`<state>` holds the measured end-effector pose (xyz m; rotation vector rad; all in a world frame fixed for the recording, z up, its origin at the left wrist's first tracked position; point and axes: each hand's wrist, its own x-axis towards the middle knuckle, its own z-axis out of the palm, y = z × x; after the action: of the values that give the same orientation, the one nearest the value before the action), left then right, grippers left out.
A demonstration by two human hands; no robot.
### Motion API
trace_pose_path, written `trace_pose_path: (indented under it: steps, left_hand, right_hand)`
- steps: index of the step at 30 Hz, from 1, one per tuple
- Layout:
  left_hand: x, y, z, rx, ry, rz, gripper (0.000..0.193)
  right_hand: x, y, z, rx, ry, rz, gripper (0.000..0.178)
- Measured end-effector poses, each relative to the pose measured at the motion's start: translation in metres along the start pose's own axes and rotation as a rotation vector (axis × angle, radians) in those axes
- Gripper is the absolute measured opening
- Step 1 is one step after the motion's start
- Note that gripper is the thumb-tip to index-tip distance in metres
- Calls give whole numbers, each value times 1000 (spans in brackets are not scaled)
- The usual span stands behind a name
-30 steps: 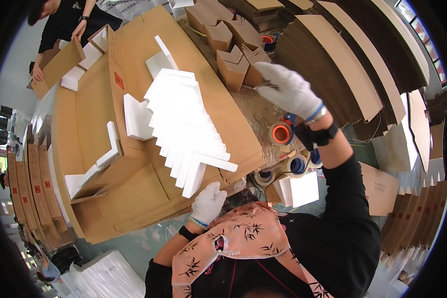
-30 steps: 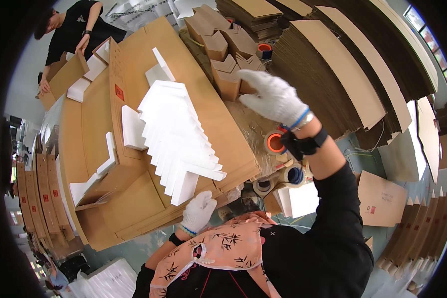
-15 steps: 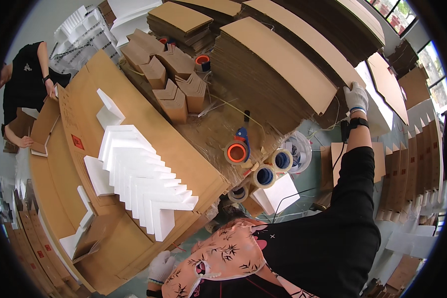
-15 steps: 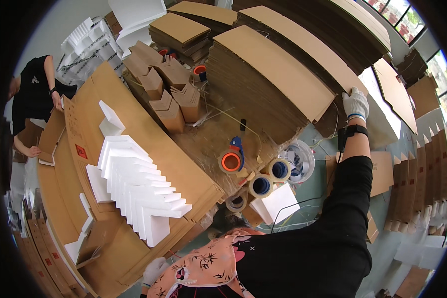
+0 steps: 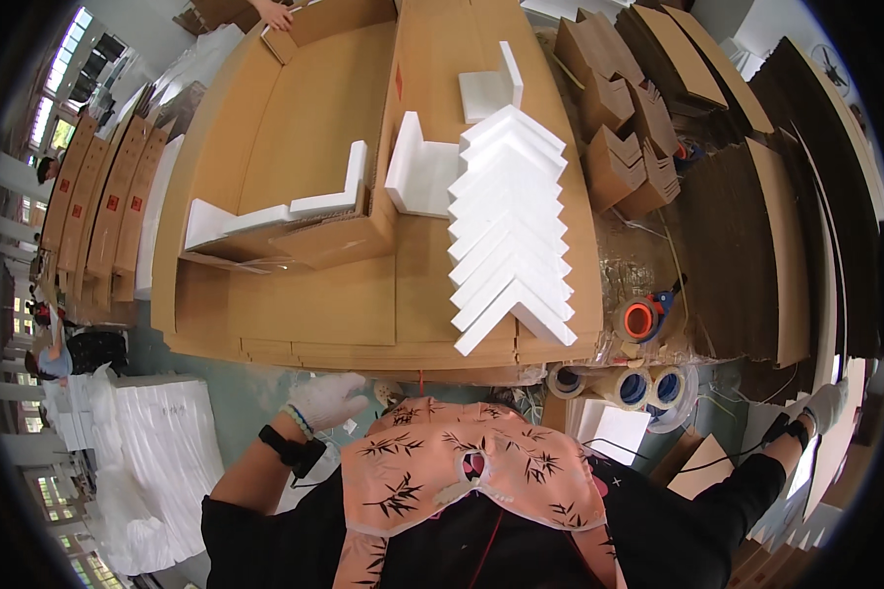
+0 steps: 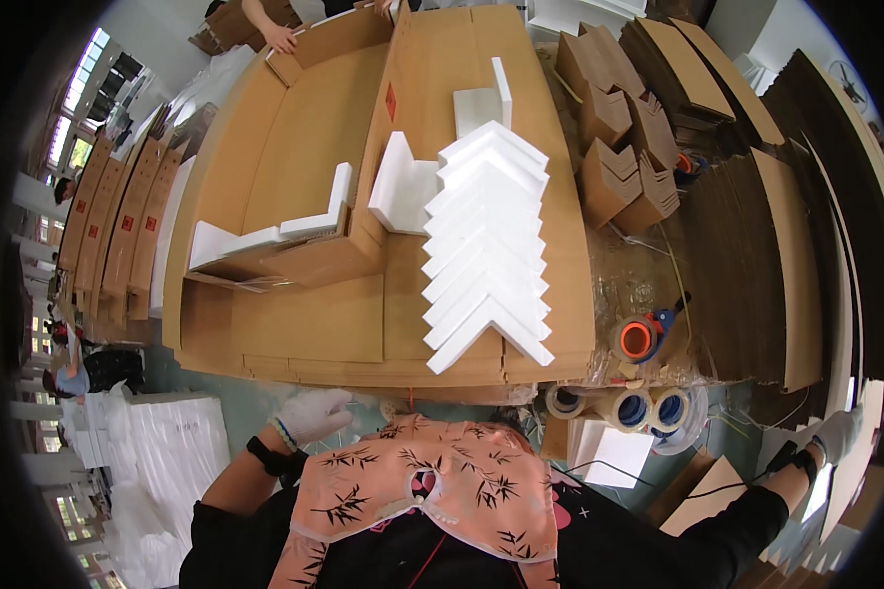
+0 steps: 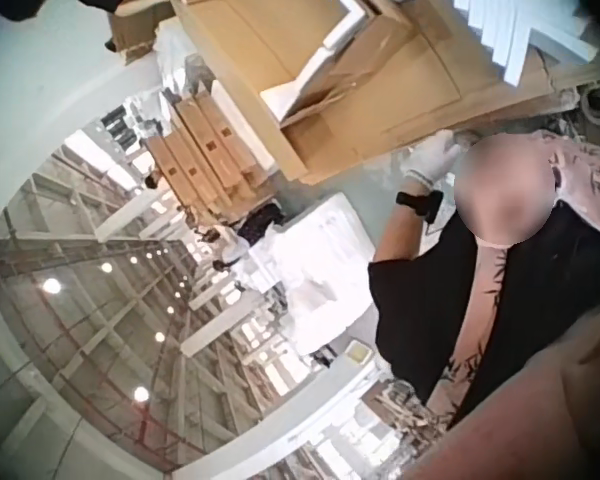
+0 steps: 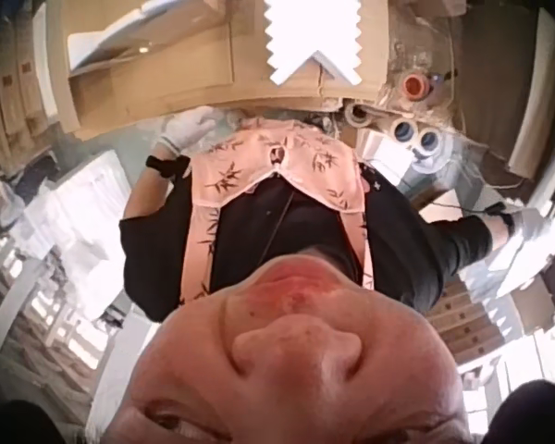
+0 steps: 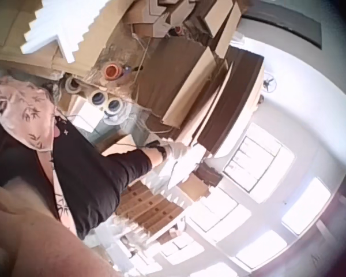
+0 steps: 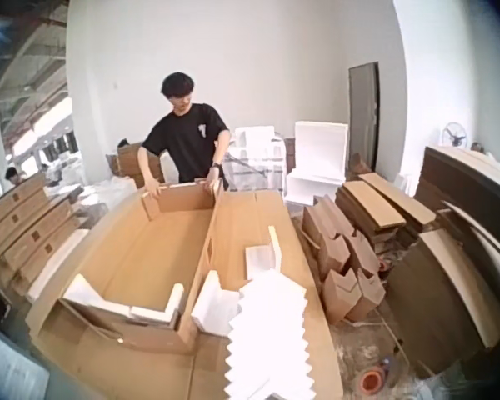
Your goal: The person assembles cardboard boxes and packs them with white foam inserts. They place corner protectors and large foam sheets inside the boxes, arranging them to fit the interior dimensions. The person works at a table in a warehouse environment, handling multiple boxes and foam pieces.
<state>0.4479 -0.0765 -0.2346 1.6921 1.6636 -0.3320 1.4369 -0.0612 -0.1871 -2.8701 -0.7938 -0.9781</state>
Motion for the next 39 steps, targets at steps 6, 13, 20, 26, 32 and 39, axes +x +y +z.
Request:
trace_pose_path:
  steps: [6, 13, 20, 26, 32, 39]
  left_hand:
    - [-33, -88, -38, -100, -3, 95, 28]
    - [-75, -226, -113, -896, 333, 328, 28]
    - [-106, -321, -192, -1450, 645, 496, 37]
    - [-128, -363, -215, -1681, 877, 446, 49]
    - [-136, -387, -211, -1867, 1098, 638, 58]
    - [-136, -392, -235, -2049, 929, 1033, 65]
  right_hand:
    - [-27, -55, -173, 45, 340, -297, 42]
    - [-297, -301, -460, 1193, 45, -218, 33]
    - [-439, -398, -562, 1832, -721, -288, 24]
    - [-494, -401, -588, 1582, -1152, -418, 24]
    - [-512, -360, -562, 1481, -1235, -539, 23]
    - [-518, -378, -550, 1488, -1274, -495, 22]
